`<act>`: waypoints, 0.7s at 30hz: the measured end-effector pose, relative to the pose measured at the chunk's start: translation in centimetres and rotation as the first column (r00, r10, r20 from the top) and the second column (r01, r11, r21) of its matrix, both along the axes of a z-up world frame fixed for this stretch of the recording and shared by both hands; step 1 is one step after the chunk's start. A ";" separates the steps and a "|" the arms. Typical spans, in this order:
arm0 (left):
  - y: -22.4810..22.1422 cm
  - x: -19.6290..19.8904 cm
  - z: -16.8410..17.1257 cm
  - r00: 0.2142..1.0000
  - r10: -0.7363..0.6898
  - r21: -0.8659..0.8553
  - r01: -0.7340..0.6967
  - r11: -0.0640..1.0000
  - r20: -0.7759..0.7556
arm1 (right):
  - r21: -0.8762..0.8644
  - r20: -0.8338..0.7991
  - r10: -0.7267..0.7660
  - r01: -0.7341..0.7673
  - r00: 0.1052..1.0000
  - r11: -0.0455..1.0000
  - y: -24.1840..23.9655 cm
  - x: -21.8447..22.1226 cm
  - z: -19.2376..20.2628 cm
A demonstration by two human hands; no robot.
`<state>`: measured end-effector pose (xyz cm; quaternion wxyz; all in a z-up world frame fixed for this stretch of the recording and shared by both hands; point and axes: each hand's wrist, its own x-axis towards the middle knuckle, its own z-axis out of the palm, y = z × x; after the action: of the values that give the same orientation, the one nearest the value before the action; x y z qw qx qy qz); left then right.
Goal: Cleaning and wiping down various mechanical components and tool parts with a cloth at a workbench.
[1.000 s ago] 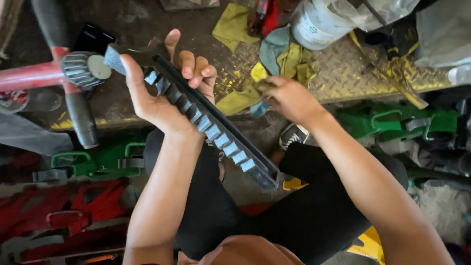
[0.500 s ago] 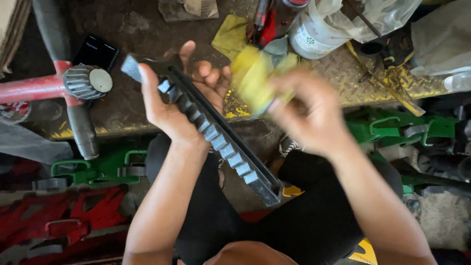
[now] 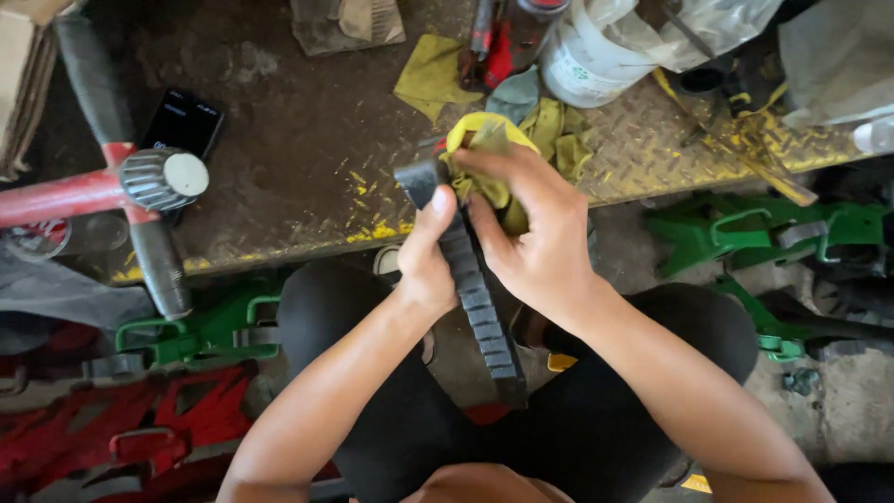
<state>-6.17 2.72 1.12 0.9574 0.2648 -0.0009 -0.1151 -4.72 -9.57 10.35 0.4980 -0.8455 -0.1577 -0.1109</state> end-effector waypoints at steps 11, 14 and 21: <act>1.2 0.3 1.7 0.990 0.034 -0.105 -0.048 0.993 -0.137 | -0.350 0.338 0.258 -0.134 0.905 0.927 -0.3 1.5 2.2; 1.4 0.0 0.3 0.986 0.061 -0.022 -0.065 0.998 -0.157 | -0.417 0.300 0.352 -0.210 0.887 0.884 -0.2 1.1 1.4; 0.6 -0.6 -1.7 0.992 0.021 -0.026 -0.024 0.999 -0.121 | -0.429 0.405 0.233 -0.041 0.884 0.902 -0.8 1.5 -2.4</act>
<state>-6.74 3.33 -0.54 0.9605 0.2442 0.0582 -0.1201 -3.23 -10.34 7.93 0.2673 -0.8684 -0.3484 -0.2305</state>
